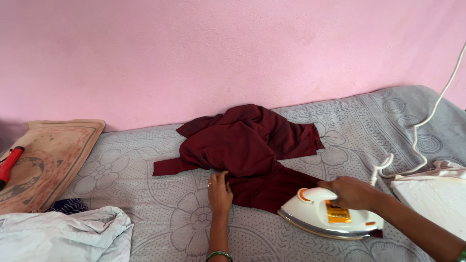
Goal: The person irons a maroon long-sleeved shirt laid out on a bed. They smooth the fabric with one hand while moving the iron over the body and sleeves, then fold the shirt in half and continue ironing the folded sections.
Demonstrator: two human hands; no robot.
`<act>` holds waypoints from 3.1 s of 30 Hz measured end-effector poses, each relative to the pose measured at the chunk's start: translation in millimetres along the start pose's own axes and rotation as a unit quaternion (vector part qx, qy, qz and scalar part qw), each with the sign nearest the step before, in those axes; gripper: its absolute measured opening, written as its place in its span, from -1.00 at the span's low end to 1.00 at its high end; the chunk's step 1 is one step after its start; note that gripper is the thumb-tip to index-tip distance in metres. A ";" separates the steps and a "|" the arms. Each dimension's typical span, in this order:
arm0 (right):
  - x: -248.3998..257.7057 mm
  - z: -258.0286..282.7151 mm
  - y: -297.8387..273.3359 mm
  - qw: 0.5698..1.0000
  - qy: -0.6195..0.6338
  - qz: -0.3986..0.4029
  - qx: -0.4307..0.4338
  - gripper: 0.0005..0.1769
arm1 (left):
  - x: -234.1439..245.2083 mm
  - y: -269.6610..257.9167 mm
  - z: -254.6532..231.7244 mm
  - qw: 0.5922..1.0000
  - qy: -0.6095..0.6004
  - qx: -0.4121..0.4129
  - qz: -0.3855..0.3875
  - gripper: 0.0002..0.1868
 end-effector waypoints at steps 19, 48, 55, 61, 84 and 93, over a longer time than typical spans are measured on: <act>7.7 -41.2 52.6 0.963 -0.080 -0.112 -0.233 -0.59 | -100.0 -40.2 -58.4 0.956 0.059 -0.130 0.256 -0.35; -37.4 -64.7 -68.9 0.893 0.032 -0.232 -0.385 -0.67 | -99.7 -34.6 -55.7 0.958 0.055 -0.123 0.253 -0.36; -20.1 -94.7 -4.9 0.913 -0.002 -0.236 -0.333 -0.69 | -96.9 -32.3 -60.9 0.954 0.066 -0.122 0.266 -0.39; 21.2 -116.9 50.6 0.946 -0.010 -0.183 -0.267 -0.55 | -83.8 -31.8 -68.3 0.954 0.051 -0.096 0.278 -0.40; 84.6 -317.4 10.5 0.951 -0.215 0.023 -0.222 -0.38 | -84.7 -28.8 -67.4 0.954 0.057 -0.064 0.288 -0.22; 70.7 -415.6 -155.0 0.885 -0.303 -0.050 -0.350 -0.37 | -69.2 -29.6 -77.0 0.962 0.029 -0.056 0.267 -0.23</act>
Point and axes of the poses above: each hand's wrist, its own y-axis towards the middle knuckle, its own x-axis out of the back of the hand, z = x × y, the point moved 6 cm from there along y, towards the middle knuckle, and after that the axes turned 3 degrees about y, right-handed, at the moved point
